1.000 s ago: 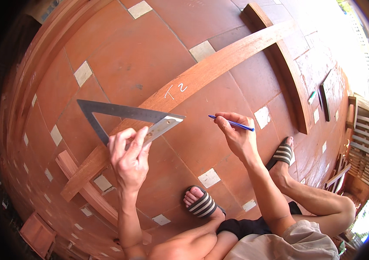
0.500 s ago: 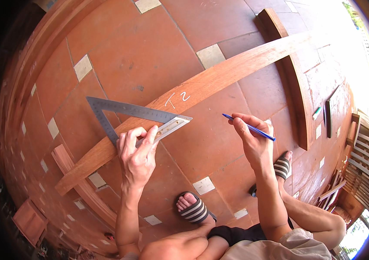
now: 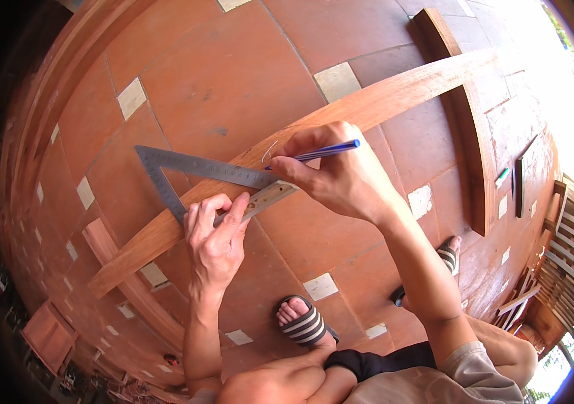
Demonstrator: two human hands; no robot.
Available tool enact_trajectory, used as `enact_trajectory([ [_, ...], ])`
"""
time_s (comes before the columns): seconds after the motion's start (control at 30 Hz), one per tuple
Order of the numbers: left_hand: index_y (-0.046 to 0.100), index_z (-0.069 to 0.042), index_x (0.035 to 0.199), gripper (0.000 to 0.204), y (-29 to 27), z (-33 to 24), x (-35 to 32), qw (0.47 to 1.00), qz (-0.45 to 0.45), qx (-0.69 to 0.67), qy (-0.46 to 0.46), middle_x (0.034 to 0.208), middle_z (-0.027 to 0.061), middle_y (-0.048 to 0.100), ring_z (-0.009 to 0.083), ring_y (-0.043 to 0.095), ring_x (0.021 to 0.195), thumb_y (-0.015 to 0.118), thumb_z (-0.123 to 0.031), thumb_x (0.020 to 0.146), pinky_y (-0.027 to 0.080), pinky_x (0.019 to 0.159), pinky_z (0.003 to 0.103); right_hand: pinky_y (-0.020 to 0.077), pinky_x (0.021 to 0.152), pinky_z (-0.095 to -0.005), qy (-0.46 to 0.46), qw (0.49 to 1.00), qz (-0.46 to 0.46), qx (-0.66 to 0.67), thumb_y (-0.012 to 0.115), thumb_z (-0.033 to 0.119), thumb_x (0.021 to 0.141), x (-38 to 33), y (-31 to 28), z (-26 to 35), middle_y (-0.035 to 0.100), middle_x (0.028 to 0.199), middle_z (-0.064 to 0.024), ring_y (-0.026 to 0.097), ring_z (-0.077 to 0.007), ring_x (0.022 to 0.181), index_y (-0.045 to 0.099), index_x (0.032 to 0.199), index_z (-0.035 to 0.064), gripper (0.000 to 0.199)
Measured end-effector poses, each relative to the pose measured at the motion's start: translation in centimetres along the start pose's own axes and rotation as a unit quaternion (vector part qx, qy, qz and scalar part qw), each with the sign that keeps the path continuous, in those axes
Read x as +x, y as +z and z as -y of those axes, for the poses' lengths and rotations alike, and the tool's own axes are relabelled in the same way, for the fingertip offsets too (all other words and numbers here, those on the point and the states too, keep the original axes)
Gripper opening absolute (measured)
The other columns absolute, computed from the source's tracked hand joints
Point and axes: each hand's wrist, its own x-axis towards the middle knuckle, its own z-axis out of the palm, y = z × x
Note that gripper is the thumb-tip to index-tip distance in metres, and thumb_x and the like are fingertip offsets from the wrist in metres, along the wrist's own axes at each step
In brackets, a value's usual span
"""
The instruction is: The person sits on the floor and uses a try square and a blue pen to mark measurements and lines on several wooden planks. They measure, mark, and reposition the planks repeatedly to prepare them for cutting.
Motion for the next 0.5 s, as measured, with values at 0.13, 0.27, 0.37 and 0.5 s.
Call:
enact_trajectory([
  [0.13, 0.080, -0.008, 0.131, 0.050, -0.3, 0.0, 0.0, 1.000, -0.003, -0.012, -0.001, 0.106, 0.0074, 0.063, 0.0284, 0.054, 0.088, 0.085, -0.001, 0.082, 0.049, 0.082, 0.044, 0.0589, 0.069, -0.0374, 0.019, 0.999, 0.027, -0.002, 0.082, 0.021, 0.094, 1.0, 0.8, 0.7, 0.078, 0.081, -0.0166, 0.075, -0.0215, 0.074, 0.084, 0.103, -0.0014, 0.025],
  [0.27, 0.079, -0.008, 0.132, 0.052, -0.2, 0.1, 0.1, 1.000, 0.001, -0.017, 0.000, 0.106, 0.0073, 0.063, 0.0282, 0.054, 0.087, 0.085, -0.001, 0.081, 0.049, 0.082, 0.044, 0.0622, 0.072, -0.0406, -0.015, 1.000, 0.004, -0.009, 0.080, 0.017, 0.091, 1.1, 1.2, -0.1, 0.079, 0.080, -0.0198, 0.078, -0.0308, 0.073, 0.084, 0.097, -0.0021, 0.021],
  [0.37, 0.079, -0.009, 0.132, 0.053, -0.3, 0.3, -0.2, 1.000, -0.005, -0.019, 0.000, 0.105, 0.0070, 0.063, 0.0279, 0.054, 0.087, 0.086, 0.000, 0.080, 0.049, 0.082, 0.044, 0.0636, 0.074, -0.0420, 0.000, 0.997, 0.022, -0.078, 0.078, 0.015, 0.089, 1.0, 0.4, 0.6, 0.079, 0.079, -0.0209, 0.078, -0.0350, 0.072, 0.084, 0.092, -0.0023, 0.019],
  [0.5, 0.079, -0.008, 0.130, 0.047, -0.5, 0.3, -0.4, 1.000, 0.001, -0.022, -0.004, 0.109, 0.0068, 0.065, 0.0303, 0.062, 0.096, 0.084, -0.001, 0.083, 0.050, 0.087, 0.047, 0.0631, 0.075, -0.0420, 0.069, 0.983, 0.030, -0.165, 0.075, 0.016, 0.087, 0.6, -0.4, 0.6, 0.079, 0.081, -0.0213, 0.079, -0.0347, 0.076, 0.082, 0.090, -0.0019, 0.020],
])
